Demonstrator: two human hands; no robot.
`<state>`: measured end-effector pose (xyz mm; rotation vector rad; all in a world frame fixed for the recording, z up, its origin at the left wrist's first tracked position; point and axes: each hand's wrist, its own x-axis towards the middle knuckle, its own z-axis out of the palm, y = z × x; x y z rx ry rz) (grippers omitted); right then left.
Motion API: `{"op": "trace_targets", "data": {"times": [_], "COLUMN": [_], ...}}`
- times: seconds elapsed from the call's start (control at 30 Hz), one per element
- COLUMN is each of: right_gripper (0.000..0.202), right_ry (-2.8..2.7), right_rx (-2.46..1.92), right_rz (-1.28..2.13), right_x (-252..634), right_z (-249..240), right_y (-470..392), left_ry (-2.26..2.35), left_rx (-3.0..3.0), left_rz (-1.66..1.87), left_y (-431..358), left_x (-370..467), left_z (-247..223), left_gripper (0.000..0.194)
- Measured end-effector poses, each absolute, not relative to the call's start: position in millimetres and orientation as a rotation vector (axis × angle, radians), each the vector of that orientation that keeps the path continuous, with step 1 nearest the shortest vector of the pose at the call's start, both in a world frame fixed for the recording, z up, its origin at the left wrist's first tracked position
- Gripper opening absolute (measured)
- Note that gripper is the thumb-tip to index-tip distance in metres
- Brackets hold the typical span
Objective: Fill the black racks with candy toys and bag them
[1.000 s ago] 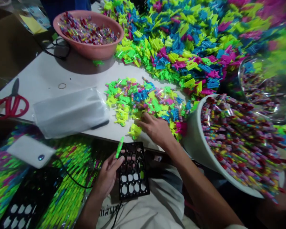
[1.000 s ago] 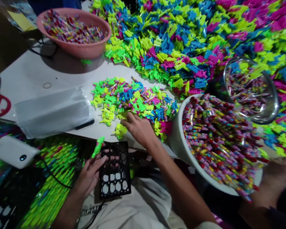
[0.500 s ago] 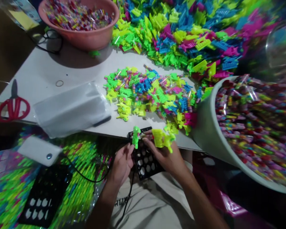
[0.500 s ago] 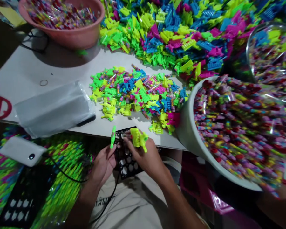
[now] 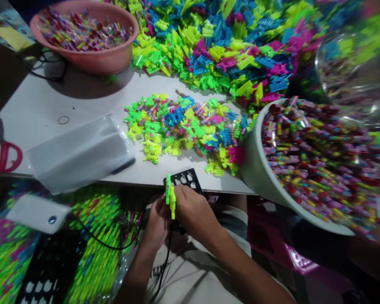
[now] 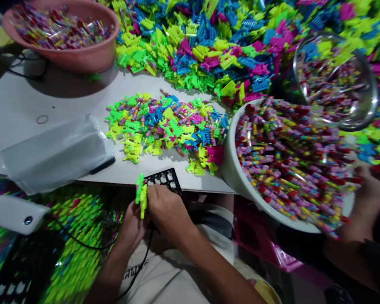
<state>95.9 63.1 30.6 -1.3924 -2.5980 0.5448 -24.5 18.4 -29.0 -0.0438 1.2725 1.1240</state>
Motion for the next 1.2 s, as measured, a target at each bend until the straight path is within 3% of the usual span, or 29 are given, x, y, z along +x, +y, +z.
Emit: {"op": "trace_targets", "data": {"times": [0.17, 0.4, 0.53, 0.6, 0.73, 0.83, 1.03, 1.2], "right_gripper": [0.011, 0.022, 0.044, 0.050, 0.038, 0.026, 0.020, 0.016], "right_ry": [-2.533, -2.157, -2.245, -2.318, -2.554, -2.594, -2.467, -2.217], "right_rx": [-1.487, -1.842, -1.796, -1.787, -1.755, -1.801, -1.748, -1.640], "right_rz": [0.535, -0.058, -0.158, -0.219, -0.232, -0.251, -0.260, 0.163], "right_x": [115, 170, 168, 165, 163, 163, 162, 167], "right_z": [49, 78, 88, 91, 95, 98, 103, 97], "right_y": [79, 138, 179, 202, 236, 242, 215, 160], "left_ry": [1.270, 1.261, 1.231, 1.306, 1.550, 1.648, 1.572, 1.480], "left_rx": [0.021, 0.468, 0.709, 0.871, 1.340, 1.532, 1.404, 1.592], "left_rz": [1.130, 1.013, 1.077, 1.110, 1.126, 1.056, 1.124, 1.246], "left_y": [17, 18, 34, 46, 60, 58, 76, 111], "left_x": [-27, -33, -33, -34, -36, -40, -57, -65], "left_z": [-36, -27, -18, -18, -16, -9, -9, -21], "left_gripper": [0.056, 0.066, 0.073, 0.068, 0.049, 0.054, 0.059, 0.036]}}
